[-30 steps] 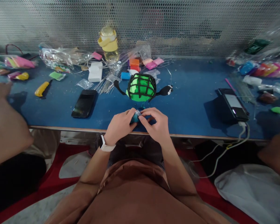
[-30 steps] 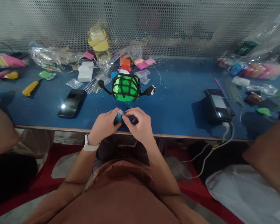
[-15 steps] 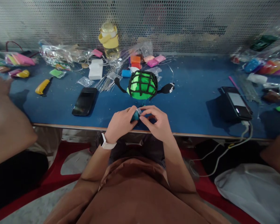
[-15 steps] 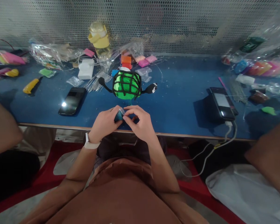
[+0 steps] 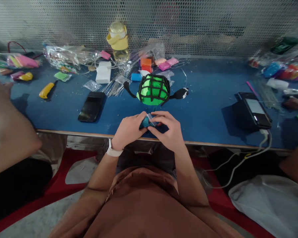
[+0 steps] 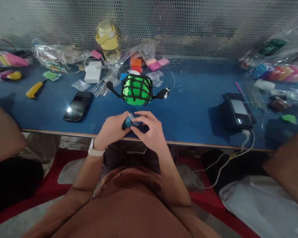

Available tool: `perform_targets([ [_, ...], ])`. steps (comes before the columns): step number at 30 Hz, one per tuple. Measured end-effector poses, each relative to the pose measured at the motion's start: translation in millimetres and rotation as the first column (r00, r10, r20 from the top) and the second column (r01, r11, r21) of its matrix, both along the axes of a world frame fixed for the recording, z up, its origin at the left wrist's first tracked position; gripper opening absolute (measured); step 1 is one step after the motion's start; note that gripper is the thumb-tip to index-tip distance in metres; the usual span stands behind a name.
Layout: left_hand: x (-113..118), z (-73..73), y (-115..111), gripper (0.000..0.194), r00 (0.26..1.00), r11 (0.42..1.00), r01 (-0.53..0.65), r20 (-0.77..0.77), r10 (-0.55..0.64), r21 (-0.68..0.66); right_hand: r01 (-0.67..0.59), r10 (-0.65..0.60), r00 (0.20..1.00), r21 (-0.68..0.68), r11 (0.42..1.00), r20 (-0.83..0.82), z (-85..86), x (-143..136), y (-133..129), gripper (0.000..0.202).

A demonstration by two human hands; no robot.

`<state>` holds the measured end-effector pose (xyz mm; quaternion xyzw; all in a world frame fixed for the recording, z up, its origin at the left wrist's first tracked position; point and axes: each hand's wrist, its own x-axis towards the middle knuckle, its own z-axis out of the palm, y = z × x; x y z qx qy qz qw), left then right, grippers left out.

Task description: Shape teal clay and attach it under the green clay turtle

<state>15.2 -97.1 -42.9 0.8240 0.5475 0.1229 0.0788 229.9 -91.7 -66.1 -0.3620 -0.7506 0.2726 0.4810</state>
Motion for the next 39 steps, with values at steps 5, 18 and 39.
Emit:
perform_targets([
  [5,-2,-0.4,2,0.028,1.000,1.000,-0.005,0.007,0.005,-0.006,-0.014,0.014,1.000,0.030,0.999,0.008,-3.7,-2,0,0.017],
  [18,-4,-6.4,3,0.025,1.000,1.000,0.027,0.004,-0.028,0.008,-0.113,0.117,0.990,-0.055,0.992,0.074,-6.6,1,6,0.016],
  [39,-7,-6.9,2,0.030,0.996,0.998,0.056,0.068,-0.056,0.009,-0.114,0.116,0.992,-0.036,0.993,0.043,4.3,2,-2,0.037],
])
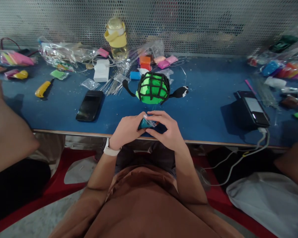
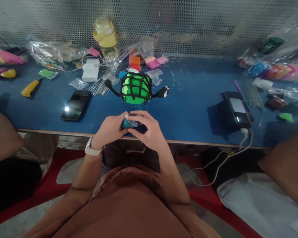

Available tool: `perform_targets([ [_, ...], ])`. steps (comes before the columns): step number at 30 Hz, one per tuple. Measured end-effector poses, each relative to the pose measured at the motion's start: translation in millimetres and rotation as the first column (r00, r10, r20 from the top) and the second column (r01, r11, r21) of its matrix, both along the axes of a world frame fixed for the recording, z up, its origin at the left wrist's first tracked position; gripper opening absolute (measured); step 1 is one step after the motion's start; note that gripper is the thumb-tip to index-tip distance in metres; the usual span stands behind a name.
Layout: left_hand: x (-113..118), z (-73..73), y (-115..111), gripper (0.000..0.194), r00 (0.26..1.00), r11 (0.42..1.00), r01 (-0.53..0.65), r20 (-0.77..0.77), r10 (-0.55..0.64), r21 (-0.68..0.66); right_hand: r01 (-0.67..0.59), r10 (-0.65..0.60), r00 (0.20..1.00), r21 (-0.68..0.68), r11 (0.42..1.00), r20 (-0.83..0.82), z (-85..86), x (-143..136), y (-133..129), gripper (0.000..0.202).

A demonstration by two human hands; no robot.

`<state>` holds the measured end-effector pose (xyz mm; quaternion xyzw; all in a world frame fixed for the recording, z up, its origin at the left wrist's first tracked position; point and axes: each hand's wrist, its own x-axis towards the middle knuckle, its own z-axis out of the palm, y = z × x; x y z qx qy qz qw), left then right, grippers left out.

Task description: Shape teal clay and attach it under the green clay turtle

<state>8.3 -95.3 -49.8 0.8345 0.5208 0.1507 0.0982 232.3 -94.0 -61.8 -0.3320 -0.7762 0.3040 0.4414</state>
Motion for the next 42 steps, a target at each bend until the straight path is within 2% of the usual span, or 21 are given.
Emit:
perform_targets([
  [5,0,2.8,0,0.029,0.999,1.000,0.001,-0.036,-0.002,-0.027,0.028,-0.027,0.999,0.035,0.999,-0.024,-1.7,-1,0,0.029],
  [11,0,0.1,0,0.042,0.996,1.000,0.024,-0.082,-0.024,0.002,-0.030,0.029,0.999,0.015,0.999,0.020,0.1,0,0,0.039],
  [20,-2,4.1,1,0.030,0.999,0.999,0.018,0.028,-0.017,-0.043,0.043,-0.044,0.999,0.065,0.997,0.009,-6.2,-3,0,0.020],
  [27,-3,-0.7,2,0.031,1.000,0.999,0.028,-0.003,-0.028,-0.030,0.024,-0.027,0.999,0.100,0.995,0.029,-5.4,-3,0,0.031],
  [37,-7,-4.4,2,0.025,0.994,0.997,0.059,0.087,-0.063,0.039,0.044,-0.055,0.996,0.162,0.986,0.065,-11.2,-3,1,0.016],
  [42,-6,-3.2,1,0.026,0.996,0.998,0.061,0.058,-0.062,0.018,0.036,-0.048,0.996,0.157,0.987,0.074,-9.7,-2,0,0.016],
])
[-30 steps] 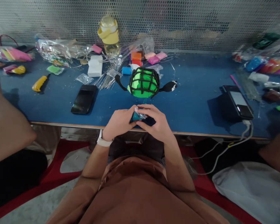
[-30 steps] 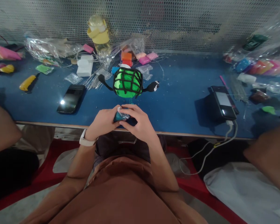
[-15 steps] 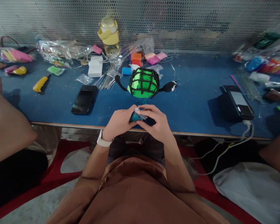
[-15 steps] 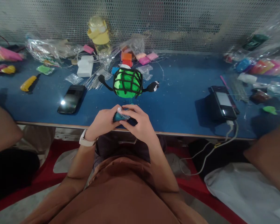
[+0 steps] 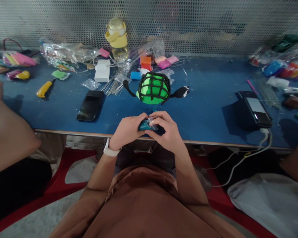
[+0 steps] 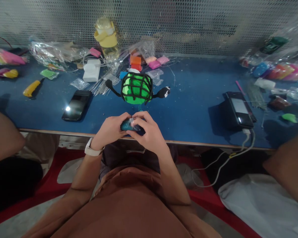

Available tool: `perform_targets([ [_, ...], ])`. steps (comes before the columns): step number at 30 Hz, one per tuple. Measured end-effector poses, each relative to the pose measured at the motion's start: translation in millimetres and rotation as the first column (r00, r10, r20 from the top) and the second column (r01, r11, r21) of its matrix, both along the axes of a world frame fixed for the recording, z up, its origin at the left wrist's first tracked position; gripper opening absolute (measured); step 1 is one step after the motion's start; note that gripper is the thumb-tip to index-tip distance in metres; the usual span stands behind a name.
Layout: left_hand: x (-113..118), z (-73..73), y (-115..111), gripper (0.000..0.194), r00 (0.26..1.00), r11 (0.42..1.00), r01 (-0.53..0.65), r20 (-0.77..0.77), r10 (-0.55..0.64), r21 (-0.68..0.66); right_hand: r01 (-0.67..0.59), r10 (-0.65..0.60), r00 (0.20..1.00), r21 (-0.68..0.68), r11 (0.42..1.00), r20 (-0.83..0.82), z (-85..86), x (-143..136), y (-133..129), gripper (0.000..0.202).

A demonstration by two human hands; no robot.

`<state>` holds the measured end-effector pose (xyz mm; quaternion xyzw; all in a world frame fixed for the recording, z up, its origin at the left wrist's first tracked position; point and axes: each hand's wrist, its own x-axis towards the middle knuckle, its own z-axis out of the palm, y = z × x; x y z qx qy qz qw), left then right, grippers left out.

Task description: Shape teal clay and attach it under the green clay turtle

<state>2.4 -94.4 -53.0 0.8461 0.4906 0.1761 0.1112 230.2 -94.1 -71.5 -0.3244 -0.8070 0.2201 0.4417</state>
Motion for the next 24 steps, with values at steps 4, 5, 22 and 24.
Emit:
perform_targets([
  [4,1.0,1.8,-0.6,0.029,1.000,1.000,-0.014,-0.028,0.013,-0.015,-0.043,0.043,0.995,0.002,0.999,-0.087,0.4,2.0,1.8,0.017],
  [5,1.0,2.0,-0.7,0.030,0.999,1.000,-0.011,-0.031,0.010,-0.017,-0.059,0.058,0.992,-0.001,0.998,-0.108,0.0,2.4,2.3,0.017],
  [22,-3.1,4.8,-0.6,0.015,0.999,0.999,0.012,0.054,-0.009,-0.044,-0.013,0.013,1.000,0.003,1.000,-0.007,-3.5,1.6,-0.1,0.023],
  [24,-2.5,4.6,-0.9,0.015,0.998,0.999,0.010,0.067,-0.007,-0.046,-0.028,0.027,0.999,-0.024,0.999,-0.028,-1.8,2.3,0.9,0.030],
])
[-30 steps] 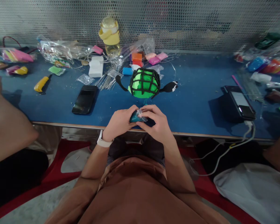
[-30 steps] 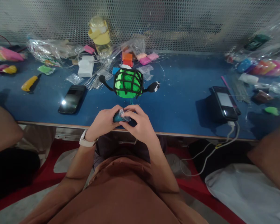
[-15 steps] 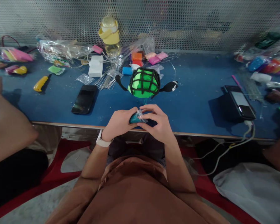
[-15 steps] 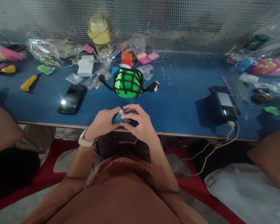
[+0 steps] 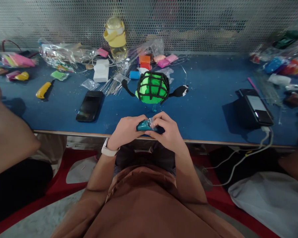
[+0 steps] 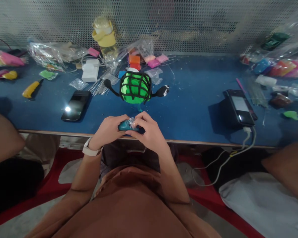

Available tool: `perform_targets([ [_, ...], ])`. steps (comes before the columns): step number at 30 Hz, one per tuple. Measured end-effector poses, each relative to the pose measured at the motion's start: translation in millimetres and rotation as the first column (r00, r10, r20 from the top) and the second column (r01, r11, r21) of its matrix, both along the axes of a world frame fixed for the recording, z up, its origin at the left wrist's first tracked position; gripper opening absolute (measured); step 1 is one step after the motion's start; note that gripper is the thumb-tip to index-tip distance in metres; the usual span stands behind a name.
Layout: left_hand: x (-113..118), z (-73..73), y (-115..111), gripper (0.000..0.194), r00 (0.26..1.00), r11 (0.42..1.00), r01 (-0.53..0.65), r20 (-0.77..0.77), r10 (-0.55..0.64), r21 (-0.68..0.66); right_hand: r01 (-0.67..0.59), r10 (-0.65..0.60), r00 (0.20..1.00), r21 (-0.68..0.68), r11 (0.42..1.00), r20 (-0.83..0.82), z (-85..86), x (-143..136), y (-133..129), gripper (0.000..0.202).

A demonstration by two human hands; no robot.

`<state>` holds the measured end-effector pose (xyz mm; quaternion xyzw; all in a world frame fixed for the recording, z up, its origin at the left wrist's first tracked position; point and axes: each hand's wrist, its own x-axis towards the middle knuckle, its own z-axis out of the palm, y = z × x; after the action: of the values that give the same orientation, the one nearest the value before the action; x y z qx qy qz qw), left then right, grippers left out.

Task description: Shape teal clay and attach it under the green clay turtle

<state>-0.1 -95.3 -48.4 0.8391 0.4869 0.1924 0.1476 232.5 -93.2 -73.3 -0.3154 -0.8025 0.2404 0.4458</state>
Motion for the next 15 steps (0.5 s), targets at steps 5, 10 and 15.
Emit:
perform_targets([
  [5,-1.2,-0.6,-0.1,0.021,0.999,1.000,0.022,0.035,-0.022,-0.014,-0.032,0.030,0.999,-0.066,0.997,-0.033,6.2,0.5,1.0,0.040],
  [10,-2.8,0.8,-0.2,0.015,0.998,1.000,-0.007,0.060,0.008,-0.025,-0.075,0.067,0.994,-0.103,0.992,-0.083,7.2,2.8,0.8,0.018],
  [15,-3.6,4.3,-0.6,0.012,0.997,0.998,0.008,0.071,-0.003,-0.066,-0.118,0.113,0.992,-0.127,0.985,-0.047,5.7,7.3,2.7,0.009],
])
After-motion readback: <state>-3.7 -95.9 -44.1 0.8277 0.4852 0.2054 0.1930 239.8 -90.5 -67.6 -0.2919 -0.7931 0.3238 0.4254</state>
